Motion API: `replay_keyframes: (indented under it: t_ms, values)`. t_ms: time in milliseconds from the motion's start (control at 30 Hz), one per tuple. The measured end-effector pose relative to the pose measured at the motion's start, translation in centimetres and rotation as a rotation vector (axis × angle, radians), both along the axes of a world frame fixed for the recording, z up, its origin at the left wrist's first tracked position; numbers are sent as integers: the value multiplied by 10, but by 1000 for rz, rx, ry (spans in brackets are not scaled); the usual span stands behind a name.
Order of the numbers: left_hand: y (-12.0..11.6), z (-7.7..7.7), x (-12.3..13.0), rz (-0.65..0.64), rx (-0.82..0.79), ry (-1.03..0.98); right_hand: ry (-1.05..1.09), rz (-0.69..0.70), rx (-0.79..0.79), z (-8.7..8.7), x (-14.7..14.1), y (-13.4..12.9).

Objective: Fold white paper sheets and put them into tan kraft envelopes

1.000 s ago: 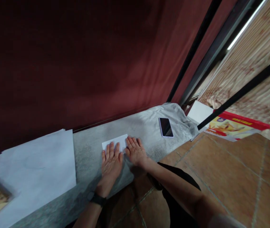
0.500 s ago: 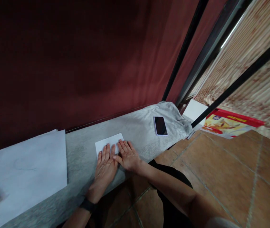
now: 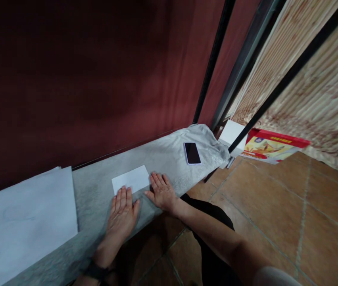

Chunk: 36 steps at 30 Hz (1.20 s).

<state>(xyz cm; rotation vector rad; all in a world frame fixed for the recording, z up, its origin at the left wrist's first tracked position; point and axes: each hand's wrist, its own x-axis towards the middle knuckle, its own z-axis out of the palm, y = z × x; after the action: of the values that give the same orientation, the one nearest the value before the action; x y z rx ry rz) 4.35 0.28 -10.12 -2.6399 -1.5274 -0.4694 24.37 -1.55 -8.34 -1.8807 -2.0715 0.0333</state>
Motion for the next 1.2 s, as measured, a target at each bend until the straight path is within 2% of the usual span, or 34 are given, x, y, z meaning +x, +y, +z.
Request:
replay_keyframes:
  t_ms: [133,267,333,433,567,767,900,967,1067,1200]
  values:
    - [2,1,0,-24,37,-21,20,28,37,4,-4,-2]
    - [6,2,4,-145,29,-32,-14,148,28,4,-11,-5]
    - [7,2,7,-185,4,-27,-32,164,-10,4,-14,-6]
    - [4,1,12,-148,-26,5,-22,139,-60,4,-14,-7]
    - [-5,5,15,-22,-39,29,-7,119,-90,7,-10,-9]
    - [-2,21,19,165,-5,47,21,126,-202,13,-9,-7]
    - [14,26,36,72,-16,-25,42,132,-259,19,-9,-2]
    - [20,23,47,26,-71,-38,35,158,-274,22,-5,0]
    - [25,15,58,32,-144,-10,31,224,-278,26,5,5]
    - [30,8,58,29,-140,28,49,278,-261,29,17,11]
